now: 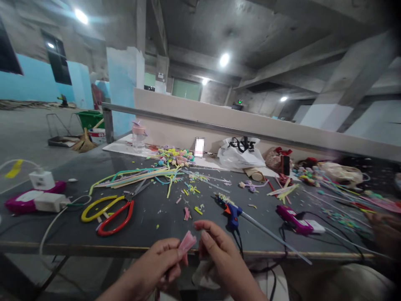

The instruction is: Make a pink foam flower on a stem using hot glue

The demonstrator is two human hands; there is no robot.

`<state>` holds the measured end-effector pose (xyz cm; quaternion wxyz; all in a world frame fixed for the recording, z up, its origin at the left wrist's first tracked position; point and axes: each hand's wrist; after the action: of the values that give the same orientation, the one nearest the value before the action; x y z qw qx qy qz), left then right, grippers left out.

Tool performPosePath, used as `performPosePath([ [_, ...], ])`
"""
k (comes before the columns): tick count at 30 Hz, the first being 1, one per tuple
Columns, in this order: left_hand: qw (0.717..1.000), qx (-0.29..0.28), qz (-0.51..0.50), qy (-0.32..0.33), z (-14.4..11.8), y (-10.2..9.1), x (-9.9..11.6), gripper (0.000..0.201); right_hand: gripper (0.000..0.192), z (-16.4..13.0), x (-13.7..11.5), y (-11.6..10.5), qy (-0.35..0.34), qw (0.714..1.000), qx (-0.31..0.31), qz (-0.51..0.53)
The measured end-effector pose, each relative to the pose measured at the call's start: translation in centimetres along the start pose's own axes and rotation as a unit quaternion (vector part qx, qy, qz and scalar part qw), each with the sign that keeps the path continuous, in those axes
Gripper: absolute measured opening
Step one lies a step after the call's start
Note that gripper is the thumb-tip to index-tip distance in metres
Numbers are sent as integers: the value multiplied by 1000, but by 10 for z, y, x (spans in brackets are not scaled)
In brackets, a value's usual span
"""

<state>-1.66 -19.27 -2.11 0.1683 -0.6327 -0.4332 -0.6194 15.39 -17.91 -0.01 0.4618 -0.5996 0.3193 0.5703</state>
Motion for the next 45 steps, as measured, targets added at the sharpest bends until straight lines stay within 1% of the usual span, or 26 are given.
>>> performPosePath([
  [3,1000,-14,6,10,-1,-3,-2,25,34,-4,-7,2,11,998,-57,37],
  [5,999,-30,12,18,-2,-5,-5,21,33,-5,-10,2,16,995,-78,60],
  [7,999,-39,13,23,-3,-7,-6,19,32,-5,-10,3,20,992,-84,88],
  [9,998,-47,11,29,-5,-8,-6,18,29,-4,-9,6,29,986,-94,137],
  [12,997,-67,18,28,-7,-6,-2,24,28,-2,-5,11,49,964,-111,234],
  [14,996,-77,30,22,-8,-3,1,30,28,-2,-3,15,67,950,-119,281],
  [17,996,-84,36,17,-10,1,3,36,25,-3,-1,18,74,933,-130,326],
  [20,996,-85,23,19,-11,1,1,34,26,-6,1,19,53,930,-129,339],
  [23,997,-66,36,25,-12,1,1,29,35,-9,4,18,33,940,-121,317],
  [25,995,-60,71,24,-11,1,2,29,36,-10,5,16,26,955,-117,271],
  [28,991,-58,121,26,-11,3,4,35,25,-10,5,13,24,978,-107,179],
  [31,990,-53,133,14,-11,5,5,36,18,-11,6,10,20,988,-89,125],
  [35,996,-41,69,-37,-8,5,4,34,18,-13,10,7,1,994,-78,81],
  [37,998,-38,29,-45,-6,6,2,33,16,-13,12,6,-10,995,-73,62],
  [40,997,-52,-15,-57,-3,6,-2,34,13,-13,14,6,-24,996,-73,43],
  [45,995,-59,-34,-77,-2,5,-6,34,9,-11,12,8,-37,997,-62,-23],
])
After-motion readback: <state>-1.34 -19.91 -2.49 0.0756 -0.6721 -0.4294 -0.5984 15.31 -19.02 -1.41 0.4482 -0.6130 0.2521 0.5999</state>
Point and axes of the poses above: each hand's wrist, its own z-axis towards the middle knuckle, its own y-axis out of the palm, x = y × z, and after that the axes turned 11 degrees about -x, right-handed
